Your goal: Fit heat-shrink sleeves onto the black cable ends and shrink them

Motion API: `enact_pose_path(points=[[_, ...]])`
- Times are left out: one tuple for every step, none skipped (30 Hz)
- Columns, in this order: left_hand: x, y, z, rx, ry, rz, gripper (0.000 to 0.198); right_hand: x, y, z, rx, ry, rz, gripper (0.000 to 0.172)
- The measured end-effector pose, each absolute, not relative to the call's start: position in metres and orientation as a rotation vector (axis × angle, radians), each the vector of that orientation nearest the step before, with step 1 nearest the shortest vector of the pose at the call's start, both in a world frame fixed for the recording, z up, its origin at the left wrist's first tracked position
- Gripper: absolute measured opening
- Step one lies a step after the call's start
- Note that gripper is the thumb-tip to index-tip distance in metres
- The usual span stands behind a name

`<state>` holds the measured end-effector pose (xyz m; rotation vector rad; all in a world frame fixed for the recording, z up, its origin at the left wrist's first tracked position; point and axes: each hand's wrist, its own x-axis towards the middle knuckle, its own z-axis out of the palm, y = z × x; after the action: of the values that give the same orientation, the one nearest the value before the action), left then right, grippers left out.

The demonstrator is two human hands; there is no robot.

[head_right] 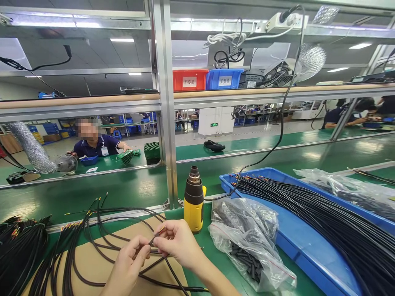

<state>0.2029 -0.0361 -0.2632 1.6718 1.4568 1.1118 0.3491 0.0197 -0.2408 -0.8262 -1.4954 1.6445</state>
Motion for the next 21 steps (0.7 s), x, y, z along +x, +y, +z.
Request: enact_pose_path(points=[[0.2029,-0.0364,-0.2628,1.676,1.456,1.106,0.024,0.3489,0.0192,-0.2405,-0.827,-1.496,1.645,0.016],[0.2029,-0.0368,-0.2622,1.680,1.454,1.101,0.024,0.3489,0.0186,-0.2403,-0.829,-1.498,1.645,0.016],[0.2030,-0.0372,-0.2616,1.683,1.451,1.096,0.024,0.3488,0.0179,-0.2400,-0.833,-1.499,1.644,0.016],[0.2031,-0.0375,-0.2611,1.684,1.450,1.093,0.024,0.3488,0.0173,-0.2398,-0.838,-1.501,1.643,0.016],[0.2033,-0.0377,-0.2606,1.684,1.452,1.090,0.025,0.3489,0.0169,-0.2395,-0.842,-1.502,1.640,0.016],[0.2034,-0.0378,-0.2603,1.682,1.456,1.089,0.025,0.3489,0.0166,-0.2393,-0.846,-1.501,1.639,0.016],[0.2035,-0.0378,-0.2601,1.682,1.460,1.089,0.025,0.3490,0.0166,-0.2392,-0.849,-1.498,1.640,0.016],[0.2035,-0.0378,-0.2602,1.683,1.464,1.090,0.025,0.3492,0.0167,-0.2390,-0.849,-1.495,1.641,0.016],[0.2033,-0.0376,-0.2605,1.686,1.468,1.090,0.025,0.3494,0.0170,-0.2388,-0.850,-1.489,1.643,0.016],[0.2031,-0.0374,-0.2610,1.691,1.470,1.092,0.025,0.3496,0.0173,-0.2385,-0.851,-1.482,1.646,0.016],[0.2028,-0.0372,-0.2615,1.696,1.473,1.093,0.025,0.3498,0.0176,-0.2382,-0.850,-1.475,1.651,0.016],[0.2025,-0.0370,-0.2622,1.700,1.474,1.097,0.025,0.3500,0.0178,-0.2378,-0.851,-1.468,1.656,0.016],[0.2022,-0.0367,-0.2628,1.703,1.474,1.100,0.025,0.3501,0.0179,-0.2375,-0.851,-1.464,1.659,0.016],[0.2018,-0.0364,-0.2635,1.704,1.472,1.104,0.025,0.3502,0.0179,-0.2373,-0.852,-1.462,1.660,0.016],[0.2015,-0.0360,-0.2643,1.703,1.468,1.109,0.025,0.3501,0.0178,-0.2372,-0.850,-1.462,1.658,0.015],[0.2012,-0.0356,-0.2651,1.703,1.464,1.117,0.025,0.3498,0.0177,-0.2373,-0.847,-1.461,1.656,0.015],[0.2008,-0.0351,-0.2659,1.704,1.461,1.124,0.025,0.3495,0.0176,-0.2376,-0.844,-1.457,1.653,0.014],[0.2004,-0.0346,-0.2667,1.706,1.461,1.130,0.025,0.3492,0.0175,-0.2382,-0.841,-1.451,1.651,0.013],[0.2000,-0.0340,-0.2674,1.709,1.464,1.135,0.025,0.3488,0.0176,-0.2389,-0.837,-1.444,1.652,0.013],[0.1996,-0.0334,-0.2681,1.711,1.467,1.138,0.026,0.3486,0.0177,-0.2398,-0.834,-1.440,1.650,0.013],[0.1992,-0.0329,-0.2687,1.712,1.470,1.139,0.026,0.3484,0.0180,-0.2406,-0.832,-1.441,1.648,0.013]])
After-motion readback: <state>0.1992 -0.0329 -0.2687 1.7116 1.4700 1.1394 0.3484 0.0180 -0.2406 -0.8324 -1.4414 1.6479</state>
